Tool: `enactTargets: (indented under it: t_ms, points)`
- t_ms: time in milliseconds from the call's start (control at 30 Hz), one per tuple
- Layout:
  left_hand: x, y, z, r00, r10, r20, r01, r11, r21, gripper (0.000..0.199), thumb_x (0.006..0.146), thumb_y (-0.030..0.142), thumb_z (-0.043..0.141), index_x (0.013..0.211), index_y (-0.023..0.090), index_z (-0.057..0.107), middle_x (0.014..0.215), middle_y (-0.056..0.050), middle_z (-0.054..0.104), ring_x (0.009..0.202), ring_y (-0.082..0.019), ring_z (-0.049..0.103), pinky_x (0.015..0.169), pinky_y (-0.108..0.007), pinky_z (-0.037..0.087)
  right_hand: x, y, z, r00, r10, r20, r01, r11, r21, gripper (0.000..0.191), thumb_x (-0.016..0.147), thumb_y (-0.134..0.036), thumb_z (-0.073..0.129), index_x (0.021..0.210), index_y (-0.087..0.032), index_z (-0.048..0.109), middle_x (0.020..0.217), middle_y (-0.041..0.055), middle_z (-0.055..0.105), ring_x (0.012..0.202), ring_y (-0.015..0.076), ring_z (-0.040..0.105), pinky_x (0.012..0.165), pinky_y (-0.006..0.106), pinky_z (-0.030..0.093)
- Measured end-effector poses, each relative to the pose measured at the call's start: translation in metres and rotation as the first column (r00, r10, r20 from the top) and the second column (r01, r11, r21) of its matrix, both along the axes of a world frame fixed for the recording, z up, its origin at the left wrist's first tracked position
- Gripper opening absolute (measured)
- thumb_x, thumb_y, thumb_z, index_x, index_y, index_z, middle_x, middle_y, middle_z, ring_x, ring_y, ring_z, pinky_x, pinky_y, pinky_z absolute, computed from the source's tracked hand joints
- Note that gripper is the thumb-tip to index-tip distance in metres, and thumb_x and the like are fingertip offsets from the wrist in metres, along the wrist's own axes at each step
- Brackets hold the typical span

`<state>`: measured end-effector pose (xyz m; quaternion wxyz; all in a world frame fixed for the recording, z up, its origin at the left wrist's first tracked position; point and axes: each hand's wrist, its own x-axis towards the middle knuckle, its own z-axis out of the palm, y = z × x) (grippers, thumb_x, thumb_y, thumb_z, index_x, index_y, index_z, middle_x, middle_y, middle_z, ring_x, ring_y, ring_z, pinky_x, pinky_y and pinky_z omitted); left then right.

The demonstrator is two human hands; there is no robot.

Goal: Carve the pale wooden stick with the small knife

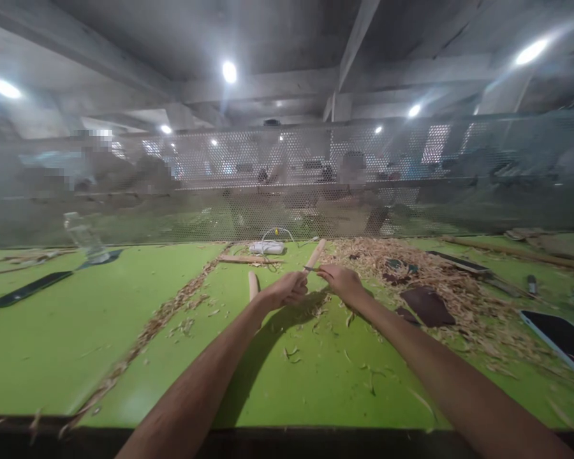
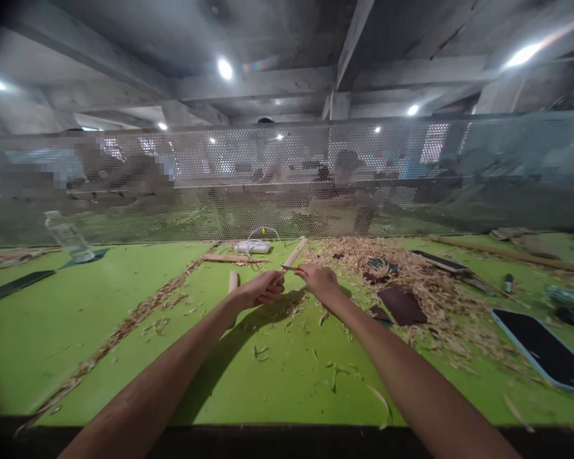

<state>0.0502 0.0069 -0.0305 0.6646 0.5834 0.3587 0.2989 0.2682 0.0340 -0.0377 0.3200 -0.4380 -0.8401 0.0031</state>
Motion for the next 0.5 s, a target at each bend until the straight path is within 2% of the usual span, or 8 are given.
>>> enactTargets:
  t_ms: [67,133,233,300,367,433,500]
  points:
    - [-0.001,0.000,0.001,1.000,-0.002,-0.012,0.002,1.000,0.004,0.040,0.102,0.050,0.044,0.074,0.023,0.035,0.062,0.009,0.032,0.044,-0.005,0.023,0.040,-0.019,0.022,-0.001,0.001,0.000,0.999,-0.036,-0.001,0.036,0.999,-0.021,0.035,0.104,-0.040,0.049,0.110,-0.025,0.079,0.099,0.0093,0.078,0.080,0.0234,0.070,0.061,0.029,0.047]
    - [-0.001,-0.002,0.002,1.000,-0.007,-0.030,0.007,1.000,0.003,0.039,0.102,0.049,0.045,0.074,0.022,0.035,0.062,0.009,0.033,0.044,-0.005,0.023,0.040,-0.019,0.021,0.003,0.004,0.003,0.996,-0.084,-0.011,0.083,0.993,-0.090,0.039,0.105,-0.041,0.045,0.111,-0.023,0.079,0.091,0.0093,0.077,0.070,0.0212,0.067,0.057,0.028,0.044]
    - [0.002,-0.009,0.003,0.997,-0.049,-0.061,0.049,0.999,-0.008,0.038,0.100,0.046,0.050,0.073,0.022,0.040,0.059,0.008,0.036,0.043,-0.006,0.026,0.039,-0.020,0.021,0.026,0.017,0.008,0.968,-0.244,-0.056,0.230,0.956,-0.182,0.044,0.105,-0.039,0.041,0.115,-0.019,0.078,0.077,0.0105,0.074,0.057,0.0194,0.061,0.054,0.028,0.040]
    - [0.007,-0.015,0.004,0.993,-0.095,-0.066,0.096,0.995,0.001,0.038,0.100,0.043,0.052,0.072,0.020,0.044,0.059,0.007,0.039,0.043,-0.006,0.028,0.039,-0.021,0.022,0.047,0.029,0.009,0.920,-0.376,-0.111,0.357,0.920,-0.161,0.036,0.099,-0.036,0.052,0.113,-0.018,0.080,0.083,0.0123,0.075,0.067,0.0214,0.065,0.060,0.027,0.042]
    - [0.012,-0.018,0.005,0.993,-0.102,-0.053,0.104,0.994,0.037,0.038,0.099,0.042,0.054,0.070,0.019,0.048,0.059,0.005,0.041,0.043,-0.007,0.030,0.040,-0.022,0.024,0.066,0.040,0.008,0.869,-0.435,-0.237,0.410,0.900,-0.145,0.033,0.094,-0.036,0.057,0.107,-0.017,0.081,0.088,0.0139,0.076,0.077,0.0245,0.067,0.067,0.028,0.043]
    - [0.015,-0.018,0.005,0.998,-0.051,-0.033,0.054,0.995,0.082,0.038,0.098,0.042,0.055,0.069,0.018,0.051,0.060,0.004,0.043,0.043,-0.007,0.031,0.040,-0.022,0.025,0.075,0.048,0.006,0.826,-0.447,-0.343,0.422,0.894,-0.147,0.038,0.093,-0.038,0.054,0.098,-0.013,0.081,0.087,0.0157,0.076,0.079,0.0266,0.066,0.069,0.030,0.043]
    - [0.015,-0.014,0.002,0.998,0.055,-0.004,-0.055,0.992,0.117,0.034,0.097,0.040,0.056,0.072,0.017,0.056,0.060,0.003,0.045,0.043,-0.007,0.033,0.040,-0.022,0.025,0.075,0.053,0.005,0.806,-0.435,-0.401,0.408,0.899,-0.157,0.045,0.094,-0.042,0.048,0.091,-0.010,0.080,0.081,0.0160,0.074,0.076,0.0265,0.065,0.069,0.031,0.044]
